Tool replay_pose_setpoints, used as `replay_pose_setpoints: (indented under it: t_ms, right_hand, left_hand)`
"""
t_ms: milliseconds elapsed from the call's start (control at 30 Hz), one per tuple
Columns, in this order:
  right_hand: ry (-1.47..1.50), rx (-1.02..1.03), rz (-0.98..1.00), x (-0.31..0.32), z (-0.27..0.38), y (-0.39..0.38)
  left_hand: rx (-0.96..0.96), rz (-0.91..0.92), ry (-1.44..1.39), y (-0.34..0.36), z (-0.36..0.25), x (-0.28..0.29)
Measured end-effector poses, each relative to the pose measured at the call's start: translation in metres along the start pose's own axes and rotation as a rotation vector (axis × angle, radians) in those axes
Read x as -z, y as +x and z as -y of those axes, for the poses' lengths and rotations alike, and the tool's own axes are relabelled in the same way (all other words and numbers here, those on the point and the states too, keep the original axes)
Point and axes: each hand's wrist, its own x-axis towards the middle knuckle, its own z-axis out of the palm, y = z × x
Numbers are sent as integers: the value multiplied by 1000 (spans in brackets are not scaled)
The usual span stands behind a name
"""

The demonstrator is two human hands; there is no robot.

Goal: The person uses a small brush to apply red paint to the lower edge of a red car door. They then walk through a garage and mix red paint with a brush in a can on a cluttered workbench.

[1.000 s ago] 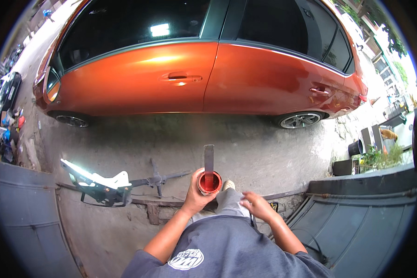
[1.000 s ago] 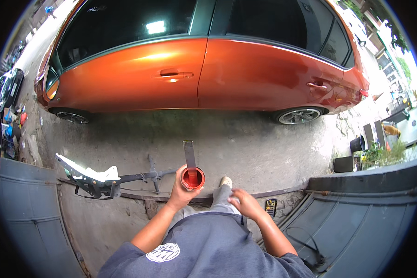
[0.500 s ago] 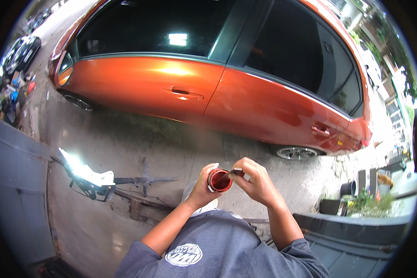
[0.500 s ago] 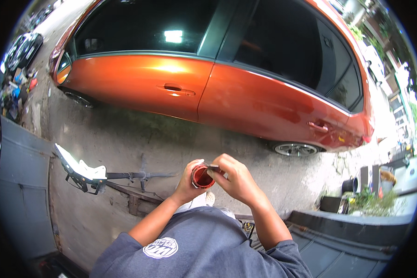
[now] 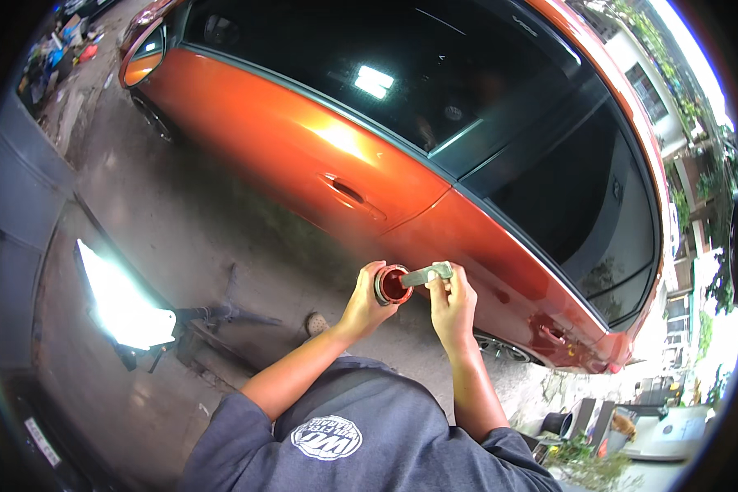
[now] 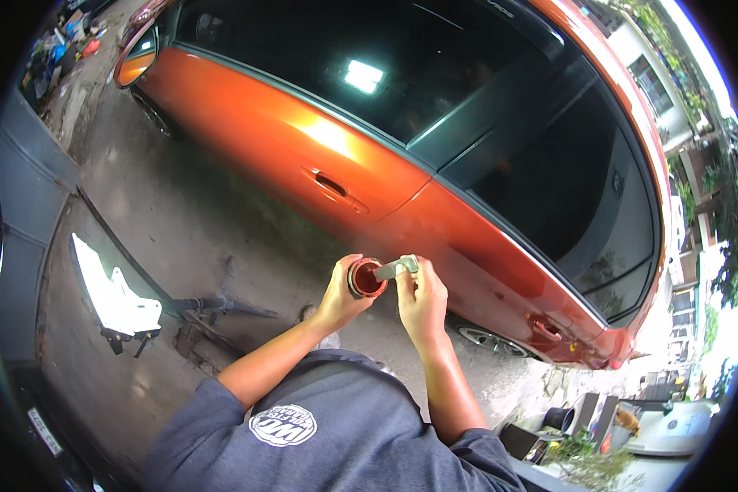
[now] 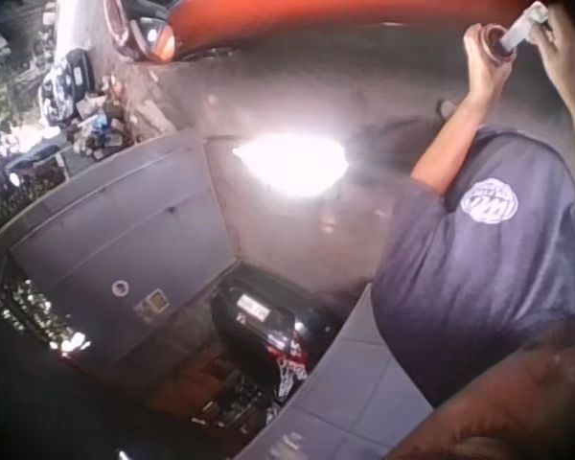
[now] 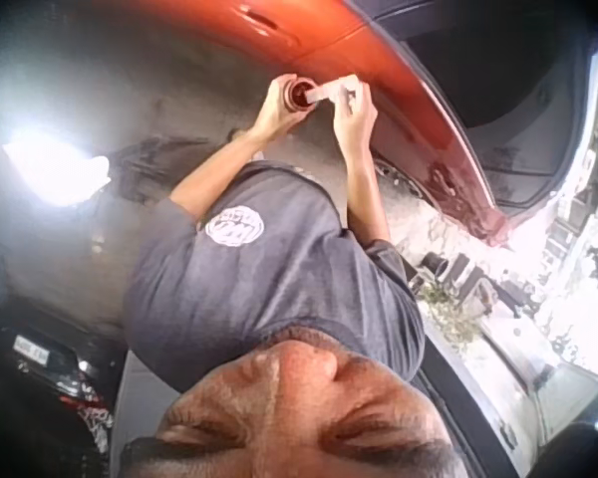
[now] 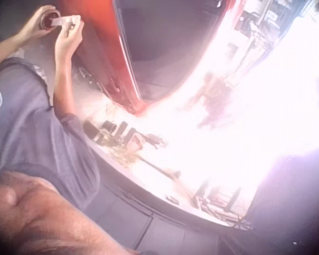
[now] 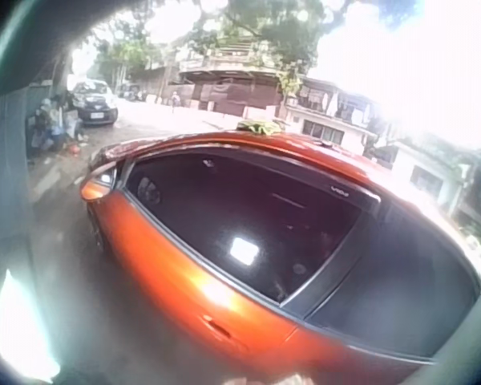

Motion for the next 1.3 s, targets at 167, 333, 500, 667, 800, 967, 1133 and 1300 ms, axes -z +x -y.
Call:
replay_pose_setpoints:
  t_ms: [167,333,500,667,800,967,1133,1300]
  right_hand:
    - [289,-231,14,-16,-54,62]
    - [216,-169,63,-2,-71,129]
    - [200,-134,75,6,-91,162]
    - [216,-128,115,13,-97,180]
    - [239,-65,131,13,-100,184]
    - [212,16,185,17,-116,187]
    - [211,29,160,17,-114,186]
    - [183,35,99,16,-110,182]
  left_hand:
    - [22,-4,-22,56,30,-17]
    - [178,0,-145,91,48,-31]
    - [246,-1,-179,101,63,-41]
    - [276,-40,-233,110,52,-44]
    - [302,-41,-267,111,48,-45]
    - [297,-44,-232,110,53,-47]
    - [353,3,-236,111,53,-42]
    - [423,13,-263,110,54,-39]
